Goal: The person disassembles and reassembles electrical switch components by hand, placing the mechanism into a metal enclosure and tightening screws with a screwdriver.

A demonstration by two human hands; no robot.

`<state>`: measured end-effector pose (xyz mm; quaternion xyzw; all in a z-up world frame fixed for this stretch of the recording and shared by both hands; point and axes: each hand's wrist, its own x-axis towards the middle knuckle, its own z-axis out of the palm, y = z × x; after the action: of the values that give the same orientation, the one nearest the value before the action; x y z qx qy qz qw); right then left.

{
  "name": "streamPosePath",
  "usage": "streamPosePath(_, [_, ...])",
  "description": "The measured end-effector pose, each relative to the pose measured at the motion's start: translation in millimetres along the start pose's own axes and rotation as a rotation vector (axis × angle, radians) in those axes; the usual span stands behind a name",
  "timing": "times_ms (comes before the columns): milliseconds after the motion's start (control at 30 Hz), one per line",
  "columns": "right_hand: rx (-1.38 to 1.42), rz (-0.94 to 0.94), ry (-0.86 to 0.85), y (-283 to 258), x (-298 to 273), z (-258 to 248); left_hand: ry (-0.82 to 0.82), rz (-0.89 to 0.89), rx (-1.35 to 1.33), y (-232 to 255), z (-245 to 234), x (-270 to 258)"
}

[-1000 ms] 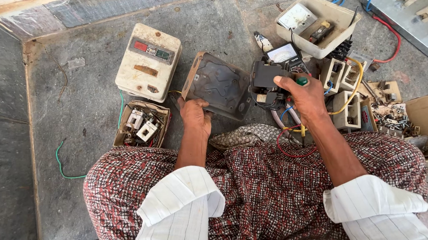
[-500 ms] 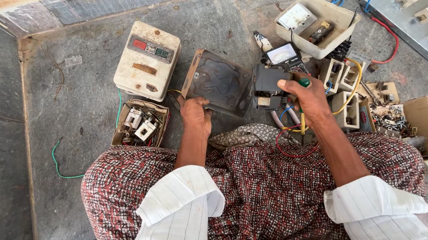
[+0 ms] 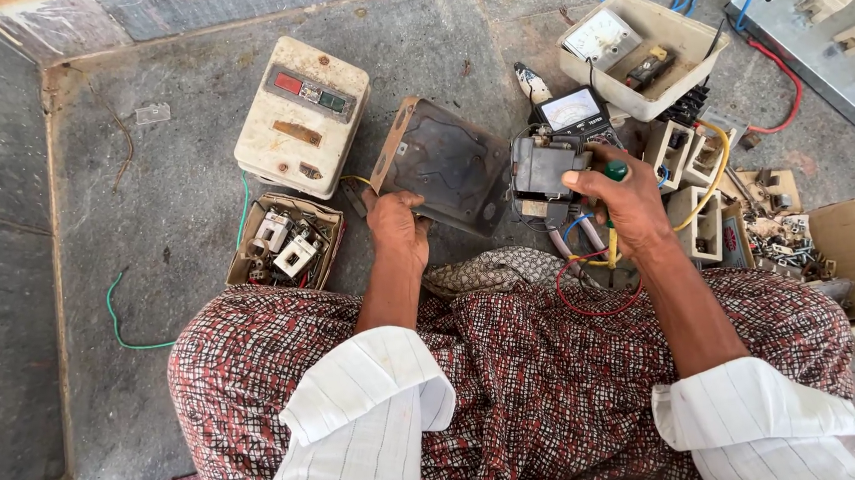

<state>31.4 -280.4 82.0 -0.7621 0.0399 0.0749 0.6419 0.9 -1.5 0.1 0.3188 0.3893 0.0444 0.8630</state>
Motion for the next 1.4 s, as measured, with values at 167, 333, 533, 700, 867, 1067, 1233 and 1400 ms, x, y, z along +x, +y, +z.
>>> streamPosePath(167, [-0.055,-0.012,0.02,-3,-1,-2,-0.007,0.003,0.06,5,3,-9])
streamPosePath(333, [-0.168,-0.075,-0.01,-20,-6,8,0.079,-0.064,0.152,20,14,-30])
streamPosePath(533, [-0.444,-0.261,-0.08,-52,-8,38,0.022,-0.032,0.146,16,16,-25])
streamPosePath(700, [-0.739,-0.304,-0.164,-73,-6,73,-0.019,0.006,0.164,12,14,-20])
streamPosePath(867, [-1.022,-0.502,-0.106,-65,-4,100,-0.046,-0.007,0.142,16,17,-25])
streamPosePath(1067, [-1.071,-0.48,-0.103,-48,-8,112,-0.089,0.004,0.08,17,22,-26])
streamPosePath(1233, [-1.089,-0.42,-0.089,-48,-8,114,-0.139,0.049,0.051,13,23,-22])
streamPosePath(1400, [-1.078,-0.402,-0.132,-50,-3,112,-0.222,0.097,0.004,9,25,-20])
